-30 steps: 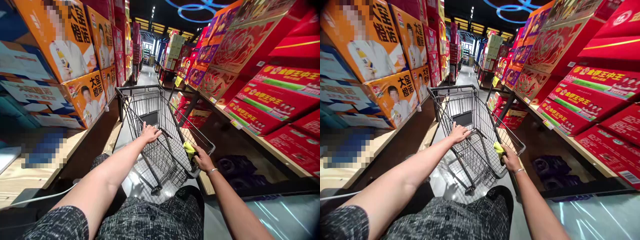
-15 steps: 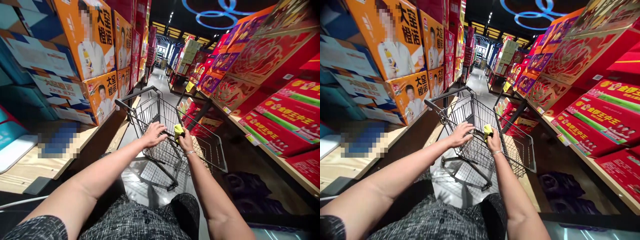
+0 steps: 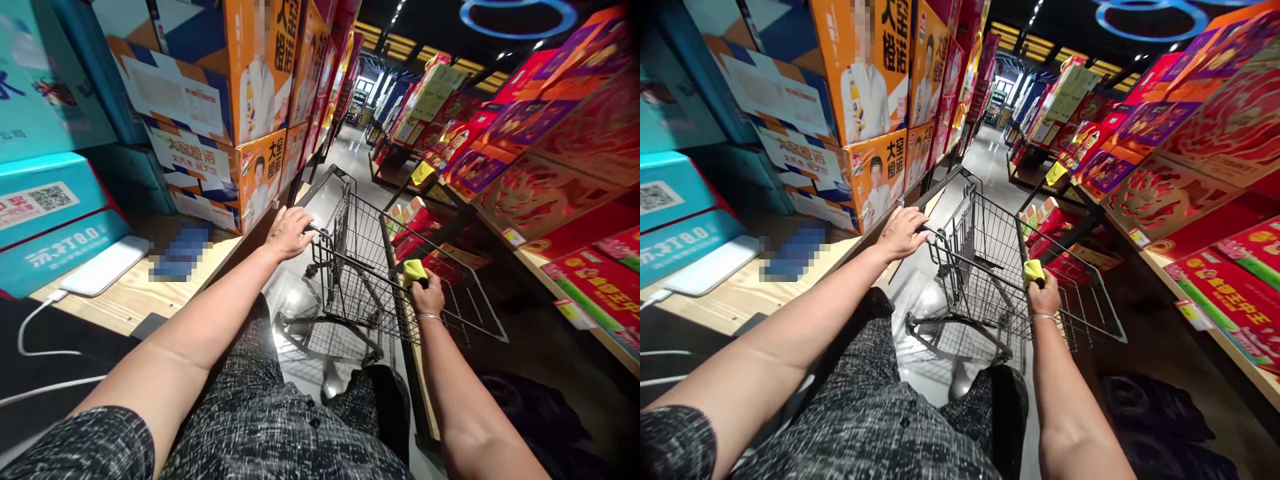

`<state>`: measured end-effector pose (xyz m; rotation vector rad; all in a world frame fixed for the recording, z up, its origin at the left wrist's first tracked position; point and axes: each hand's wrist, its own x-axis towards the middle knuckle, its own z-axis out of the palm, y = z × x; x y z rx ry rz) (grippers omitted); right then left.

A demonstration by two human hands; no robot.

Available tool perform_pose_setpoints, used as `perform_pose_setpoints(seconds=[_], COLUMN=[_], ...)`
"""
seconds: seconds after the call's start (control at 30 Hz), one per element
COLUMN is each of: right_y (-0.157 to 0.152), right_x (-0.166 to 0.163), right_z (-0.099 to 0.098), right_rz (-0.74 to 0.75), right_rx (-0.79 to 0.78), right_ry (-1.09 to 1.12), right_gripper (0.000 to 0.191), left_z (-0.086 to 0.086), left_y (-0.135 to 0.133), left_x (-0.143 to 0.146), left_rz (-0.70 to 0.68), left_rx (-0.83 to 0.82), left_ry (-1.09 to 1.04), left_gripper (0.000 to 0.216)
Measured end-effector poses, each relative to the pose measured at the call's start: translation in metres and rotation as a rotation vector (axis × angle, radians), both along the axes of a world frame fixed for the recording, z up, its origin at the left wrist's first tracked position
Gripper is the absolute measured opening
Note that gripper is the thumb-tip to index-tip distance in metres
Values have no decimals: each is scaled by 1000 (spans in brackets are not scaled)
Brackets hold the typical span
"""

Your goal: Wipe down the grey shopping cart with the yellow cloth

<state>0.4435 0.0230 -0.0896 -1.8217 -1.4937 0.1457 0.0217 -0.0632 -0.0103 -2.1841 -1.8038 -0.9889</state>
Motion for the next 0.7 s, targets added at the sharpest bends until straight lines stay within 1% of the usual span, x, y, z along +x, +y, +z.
perform_pose_setpoints(seconds=[0.17, 0.23, 0.27, 0.3, 0.33, 0.4, 0.47, 0.5, 0.57, 0.63, 0.7], right_y=[13, 15, 15, 13, 9, -3, -19, -29, -46, -61, -70], right_x=[21, 20, 14, 3, -14, -58, -108, -131, -168, -187, -192], right_z=[-4, -3, -1, 3, 8, 21, 36, 44, 58, 70, 79], right_rz=[-21, -36, -15, 39, 130, 387, 632, 718, 879, 1001, 1073], right_rx=[60, 86, 114, 157, 208, 308, 330, 331, 331, 338, 352], right_ry=[116, 205, 250, 296, 342, 435, 559, 591, 578, 528, 489], right_gripper=[69, 71, 71, 71, 72, 73, 71, 67, 58, 48, 43], left_z=[-5, -4, -3, -2, -1, 0, -1, -1, -2, -3, -3], left_y=[-20, -27, -30, -33, -35, -38, -39, -40, -40, -39, -39], left_x=[15, 21, 24, 28, 31, 36, 41, 42, 44, 44, 43], left_rz=[-1, -17, -24, -32, -40, -50, -54, -57, -69, -96, -127], left_rx=[63, 70, 69, 63, 54, 34, 20, 17, 11, -3, -28], left_ry=[-7, -26, -36, -45, -52, -68, -85, -94, -121, -165, -225], left_gripper=[37, 39, 39, 39, 39, 38, 37, 37, 42, 47, 49])
